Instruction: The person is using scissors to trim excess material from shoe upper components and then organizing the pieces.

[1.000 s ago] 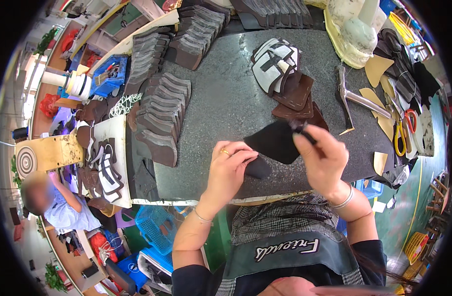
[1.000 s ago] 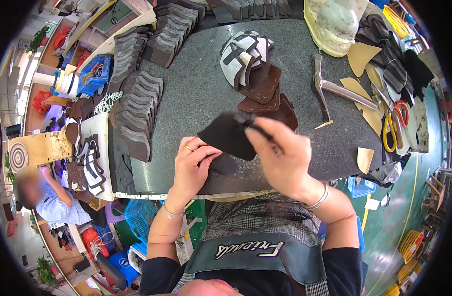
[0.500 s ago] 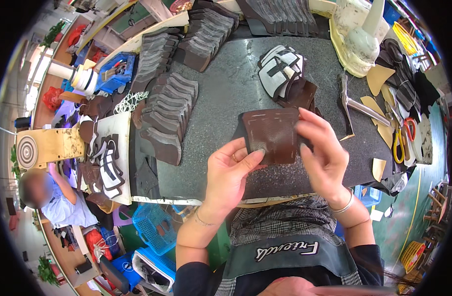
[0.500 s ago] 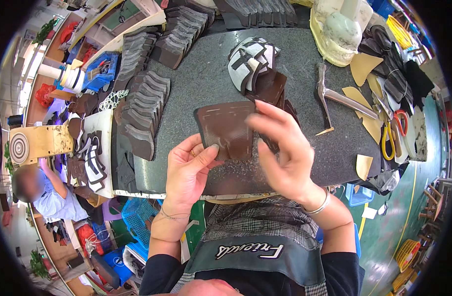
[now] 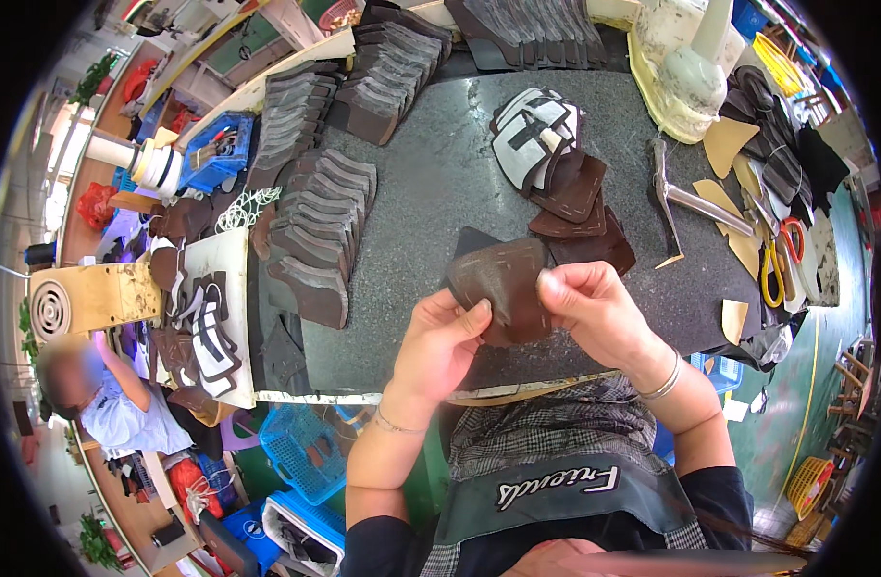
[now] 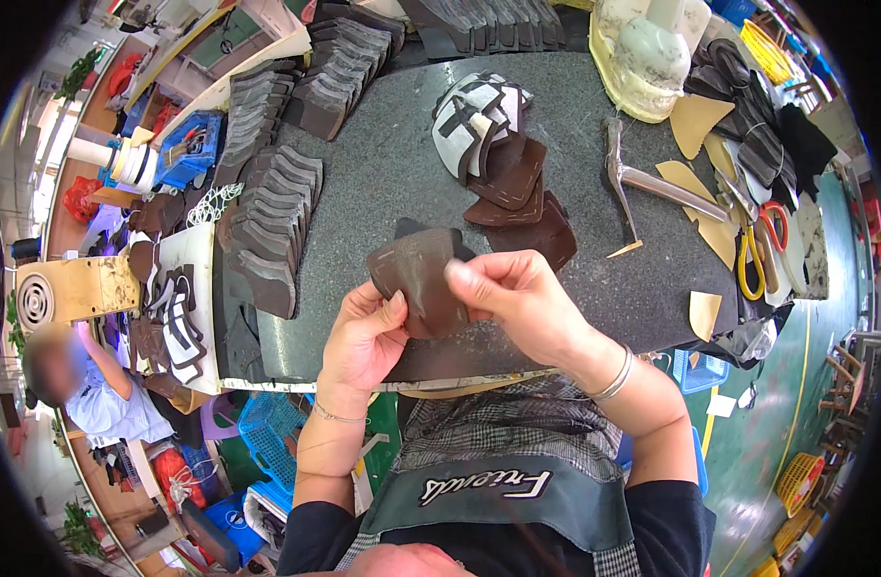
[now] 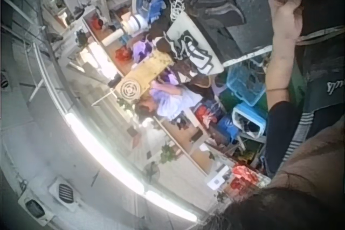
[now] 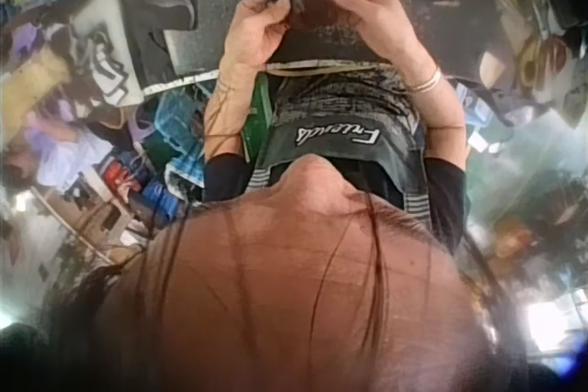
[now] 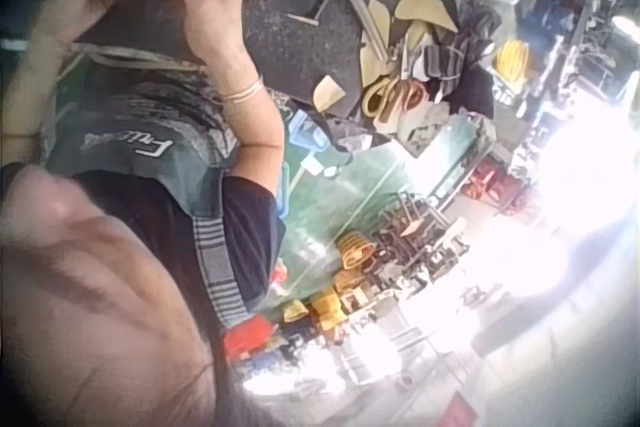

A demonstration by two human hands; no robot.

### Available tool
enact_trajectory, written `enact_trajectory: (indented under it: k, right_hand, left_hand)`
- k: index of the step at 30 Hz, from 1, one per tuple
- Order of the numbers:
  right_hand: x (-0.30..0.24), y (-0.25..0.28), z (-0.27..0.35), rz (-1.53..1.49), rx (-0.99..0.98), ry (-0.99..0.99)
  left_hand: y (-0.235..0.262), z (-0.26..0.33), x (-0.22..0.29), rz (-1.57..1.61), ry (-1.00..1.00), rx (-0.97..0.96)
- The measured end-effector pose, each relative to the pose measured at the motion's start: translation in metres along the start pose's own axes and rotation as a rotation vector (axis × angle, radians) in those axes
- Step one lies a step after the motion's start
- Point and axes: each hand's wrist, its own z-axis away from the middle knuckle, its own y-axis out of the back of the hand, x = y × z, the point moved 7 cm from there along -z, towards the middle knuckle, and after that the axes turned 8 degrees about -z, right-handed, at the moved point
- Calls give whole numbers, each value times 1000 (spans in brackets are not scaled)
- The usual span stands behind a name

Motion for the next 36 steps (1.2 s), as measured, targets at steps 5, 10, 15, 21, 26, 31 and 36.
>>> enact_trajectory:
  k: [5, 10, 15, 21, 26, 31, 36]
  right_hand:
    - [-7, -11, 4, -83, 9, -15]
    - [-11, -4, 9, 343, 26, 104]
    - [-32, -22, 20, 979, -65, 530]
    - [-23, -15, 30, 1262, -154, 694]
    - [-7, -8, 23, 1377, -108, 417]
    - [-6, -10, 25, 1362, -47, 595]
    - [-4, -4, 22, 1258, 77, 505]
  left_hand:
    - [4, 3, 7, 0, -17, 51]
    - [1, 4, 2, 24, 50, 13]
    - [-4, 19, 42, -702, -539, 77]
    - [-47, 62, 32, -1741, -937, -177]
    - [-48, 71, 9, -1815, -908, -166]
    - [-48, 72, 4, -1783, -962, -138]
    - [-52, 72, -1, -1795, -1003, -163]
